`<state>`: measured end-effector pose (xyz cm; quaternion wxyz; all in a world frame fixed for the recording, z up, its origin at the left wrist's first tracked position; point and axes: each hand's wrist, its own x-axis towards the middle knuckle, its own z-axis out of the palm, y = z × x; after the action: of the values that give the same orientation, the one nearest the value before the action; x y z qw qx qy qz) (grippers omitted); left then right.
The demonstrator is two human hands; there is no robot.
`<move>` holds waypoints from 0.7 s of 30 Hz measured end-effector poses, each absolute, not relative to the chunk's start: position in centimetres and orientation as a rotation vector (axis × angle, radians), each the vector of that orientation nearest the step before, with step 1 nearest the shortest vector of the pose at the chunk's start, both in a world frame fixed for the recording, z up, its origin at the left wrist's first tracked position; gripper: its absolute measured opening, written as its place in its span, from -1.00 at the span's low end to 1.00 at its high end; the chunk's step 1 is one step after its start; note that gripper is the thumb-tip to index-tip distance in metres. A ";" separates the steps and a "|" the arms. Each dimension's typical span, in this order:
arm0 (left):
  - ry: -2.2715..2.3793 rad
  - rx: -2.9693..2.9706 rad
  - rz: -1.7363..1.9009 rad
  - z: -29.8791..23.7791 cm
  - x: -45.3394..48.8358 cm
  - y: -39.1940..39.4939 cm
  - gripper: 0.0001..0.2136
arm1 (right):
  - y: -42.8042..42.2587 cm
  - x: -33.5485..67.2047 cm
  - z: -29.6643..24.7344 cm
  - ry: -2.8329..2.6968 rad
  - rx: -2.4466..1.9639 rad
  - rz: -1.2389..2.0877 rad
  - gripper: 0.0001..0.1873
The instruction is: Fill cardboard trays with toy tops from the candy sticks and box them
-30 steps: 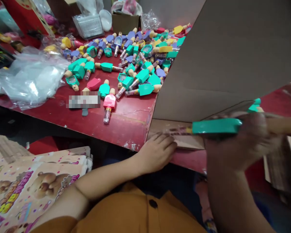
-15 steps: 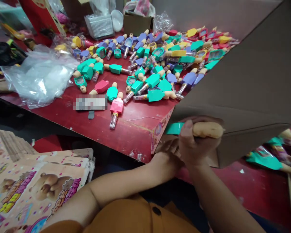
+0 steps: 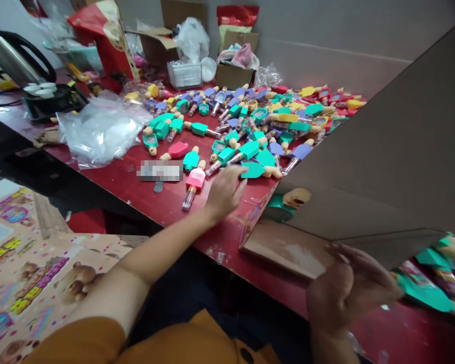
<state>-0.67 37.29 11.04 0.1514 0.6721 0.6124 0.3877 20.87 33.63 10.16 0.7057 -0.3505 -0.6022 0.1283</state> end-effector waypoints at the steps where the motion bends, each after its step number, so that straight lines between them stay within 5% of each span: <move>1: 1.807 1.915 1.065 10.8 -1.3 39.8 -0.66 | 33.0 21.0 10.1 -1.291 -0.827 0.391 -0.81; 7: 1.869 1.776 0.971 8.9 -1.9 44.9 -0.64 | 30.3 22.3 9.8 -1.543 -0.971 0.449 -0.88; 12: 1.685 1.667 0.952 9.5 -1.7 34.3 -0.57 | 29.0 21.4 10.1 -1.438 -0.880 0.722 -0.76; 15: 1.018 1.751 0.794 10.5 -0.2 27.9 -0.65 | 29.0 19.2 12.0 -1.298 -0.709 1.178 -0.55; 17: 0.871 1.803 0.801 10.3 1.5 25.6 -0.63 | 29.6 18.2 13.6 -1.279 -0.738 1.314 -0.67; 21: 1.281 2.202 1.075 7.2 4.5 25.2 -0.48 | 32.4 17.9 15.6 -1.145 -0.876 0.696 -0.76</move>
<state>4.47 25.19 7.20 0.1872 0.7823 0.4550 0.3820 17.90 32.44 15.58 0.6964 -0.3927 -0.5132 0.3121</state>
